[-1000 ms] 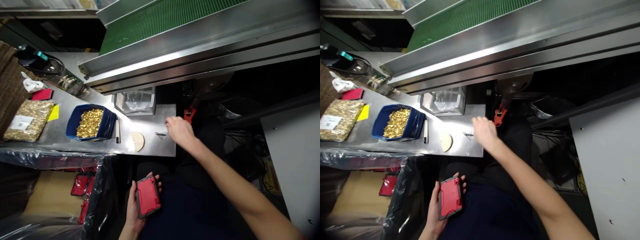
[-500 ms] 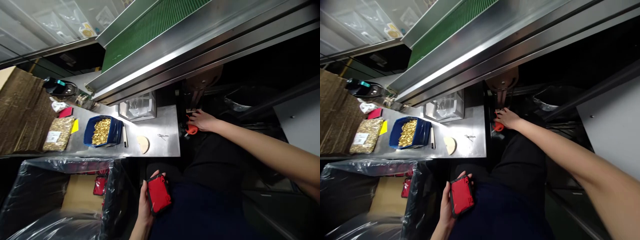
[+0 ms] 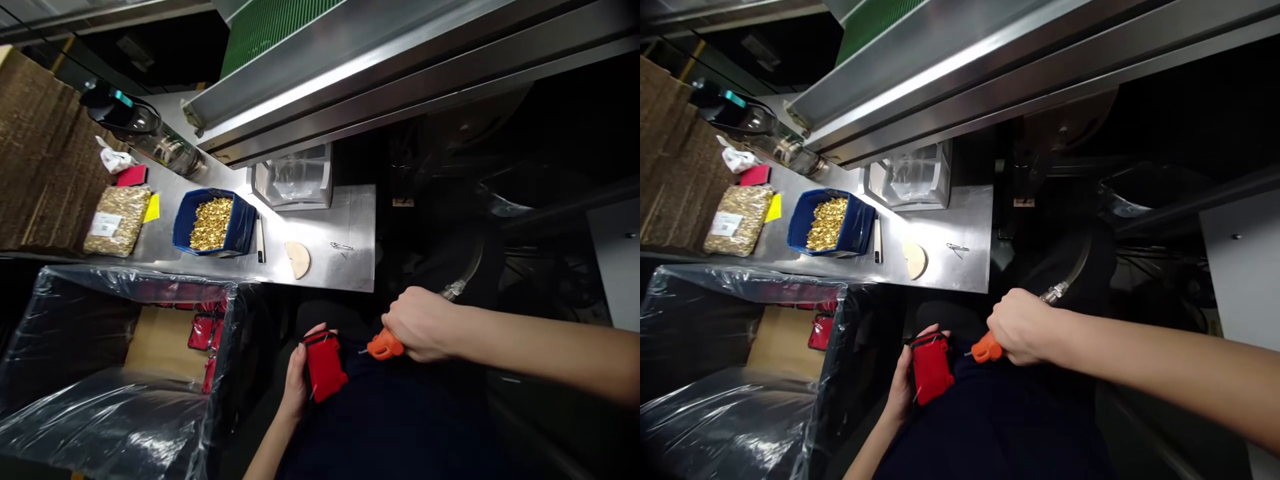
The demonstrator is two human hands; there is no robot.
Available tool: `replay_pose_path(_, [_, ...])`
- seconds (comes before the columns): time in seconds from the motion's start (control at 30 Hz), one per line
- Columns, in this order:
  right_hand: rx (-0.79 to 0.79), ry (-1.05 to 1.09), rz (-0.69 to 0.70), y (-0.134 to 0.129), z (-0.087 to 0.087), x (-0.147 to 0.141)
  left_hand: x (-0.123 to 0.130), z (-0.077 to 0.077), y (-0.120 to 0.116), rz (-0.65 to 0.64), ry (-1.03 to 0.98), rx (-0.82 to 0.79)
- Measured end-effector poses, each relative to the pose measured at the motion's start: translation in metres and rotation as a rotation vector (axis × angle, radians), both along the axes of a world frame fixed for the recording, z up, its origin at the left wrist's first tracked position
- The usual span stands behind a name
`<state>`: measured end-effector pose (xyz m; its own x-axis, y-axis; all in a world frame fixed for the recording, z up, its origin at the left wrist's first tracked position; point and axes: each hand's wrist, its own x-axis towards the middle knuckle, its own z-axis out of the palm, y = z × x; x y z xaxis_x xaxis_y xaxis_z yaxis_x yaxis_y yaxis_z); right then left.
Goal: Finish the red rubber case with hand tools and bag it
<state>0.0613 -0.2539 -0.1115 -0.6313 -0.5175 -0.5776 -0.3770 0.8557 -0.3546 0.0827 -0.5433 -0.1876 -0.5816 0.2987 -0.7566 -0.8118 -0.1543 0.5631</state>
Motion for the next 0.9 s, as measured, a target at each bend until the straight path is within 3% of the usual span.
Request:
replay_pose_path(0.33, [0.185,-0.187,0.04,-0.027,0.023,-0.014,-0.005,0.002,-0.014,-0.09,0.038,0.163])
replay_pose_path(0.53, [0.15,-0.211,0.019,-0.04,0.015,-0.015,-0.006,-0.001,-0.024,-0.126,-0.003,0.302])
replay_pose_path(0.9, [0.168,-0.22,0.016,-0.056,0.011,-0.013,-0.004,-0.005,-0.027,-0.111,-0.029,0.39])
